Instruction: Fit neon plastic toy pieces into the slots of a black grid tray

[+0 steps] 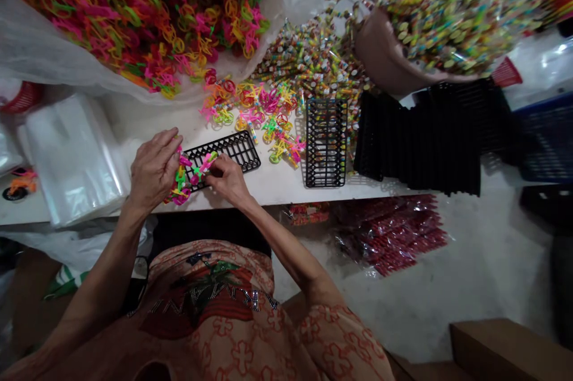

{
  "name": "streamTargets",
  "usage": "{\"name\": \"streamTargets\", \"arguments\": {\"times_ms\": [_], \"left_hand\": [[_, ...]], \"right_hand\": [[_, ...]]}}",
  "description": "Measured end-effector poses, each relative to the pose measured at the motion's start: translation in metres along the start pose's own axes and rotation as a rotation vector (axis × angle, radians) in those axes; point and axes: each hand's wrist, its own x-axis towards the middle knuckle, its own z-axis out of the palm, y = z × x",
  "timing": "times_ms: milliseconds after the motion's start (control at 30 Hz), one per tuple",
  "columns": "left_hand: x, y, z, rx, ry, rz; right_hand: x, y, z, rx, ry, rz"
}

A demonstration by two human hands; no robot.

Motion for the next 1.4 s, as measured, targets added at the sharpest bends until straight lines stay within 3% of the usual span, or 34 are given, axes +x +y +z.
{"name": "streamTargets", "arguments": {"times_ms": [600, 900, 1133, 1300, 1400], "left_hand": [[0.0, 0.0, -0.001, -0.015, -0.025, -0.021], [0.0, 0.0, -0.001, -0.046, -0.046, -0.04], [-0.001, -0.001, -0.001, -0.03, -0.04, -0.043], [-0.001, 0.002, -0.002, -0.035, -0.05, -0.033], [-0.001, 0.005, -0.005, -0.006, -0.067, -0.004]], "right_hand": [[-0.004, 0.004, 0.008, 0.07, 0.187, 0.067], [-0.011, 0.008, 0.021, -0.017, -0.1, 0.011], [-0.011, 0.0, 0.019, -0.336, -0.201, -0.055], [-0.01, -0.019, 0.023, -0.642, -0.386, -0.023], [-0.009, -0.025, 0.023, -0.705, -0.419, -0.032]]}}
